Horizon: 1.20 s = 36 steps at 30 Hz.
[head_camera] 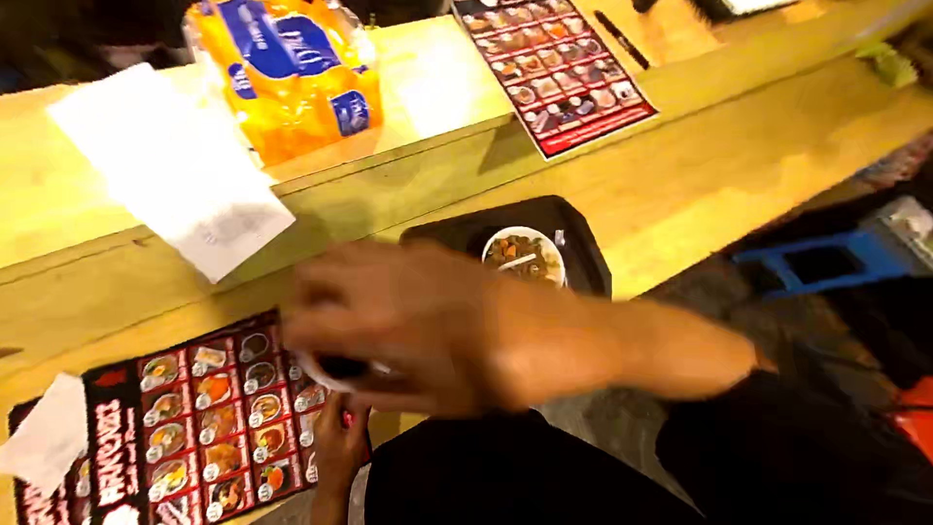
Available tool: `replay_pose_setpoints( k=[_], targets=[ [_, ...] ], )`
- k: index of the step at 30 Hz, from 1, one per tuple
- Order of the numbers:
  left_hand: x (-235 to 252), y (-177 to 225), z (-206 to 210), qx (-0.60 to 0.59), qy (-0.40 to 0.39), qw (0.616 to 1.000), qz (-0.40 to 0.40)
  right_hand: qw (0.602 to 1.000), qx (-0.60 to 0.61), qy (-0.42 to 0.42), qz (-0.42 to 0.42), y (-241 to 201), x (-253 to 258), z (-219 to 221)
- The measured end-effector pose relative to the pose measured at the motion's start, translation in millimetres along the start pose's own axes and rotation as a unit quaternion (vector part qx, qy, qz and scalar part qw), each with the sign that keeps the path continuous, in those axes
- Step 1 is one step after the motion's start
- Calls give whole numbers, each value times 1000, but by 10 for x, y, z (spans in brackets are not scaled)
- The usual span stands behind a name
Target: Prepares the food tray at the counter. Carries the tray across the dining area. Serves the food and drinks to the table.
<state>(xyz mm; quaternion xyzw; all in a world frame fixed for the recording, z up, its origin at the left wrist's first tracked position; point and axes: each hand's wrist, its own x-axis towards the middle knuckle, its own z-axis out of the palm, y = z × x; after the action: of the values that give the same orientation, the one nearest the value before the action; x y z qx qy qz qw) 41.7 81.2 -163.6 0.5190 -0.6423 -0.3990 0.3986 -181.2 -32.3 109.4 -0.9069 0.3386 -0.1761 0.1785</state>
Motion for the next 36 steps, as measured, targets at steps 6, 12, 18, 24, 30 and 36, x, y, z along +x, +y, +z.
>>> replay_pose_setpoints(
  k=[6,12,18,24,30,36],
  targets=[
    [462,-10,320,28,-81,996,-14,926,124,33,355,466,-1774,1211],
    [751,94,759,97,-130,985,-54,859,117,18,498,1114,-2215,2049],
    [958,240,1205,186,-117,972,-87,880,68,106,458,1099,-2389,2115],
    [1075,320,1535,231,-83,959,-143,789,-1,314,529,1328,-3312,1405],
    [1160,413,1844,243,-14,948,-205,697,1,306,649,2456,-4238,1065],
    [1175,421,2011,241,53,939,-240,660,108,278,690,2708,-4189,1131]
  ],
)
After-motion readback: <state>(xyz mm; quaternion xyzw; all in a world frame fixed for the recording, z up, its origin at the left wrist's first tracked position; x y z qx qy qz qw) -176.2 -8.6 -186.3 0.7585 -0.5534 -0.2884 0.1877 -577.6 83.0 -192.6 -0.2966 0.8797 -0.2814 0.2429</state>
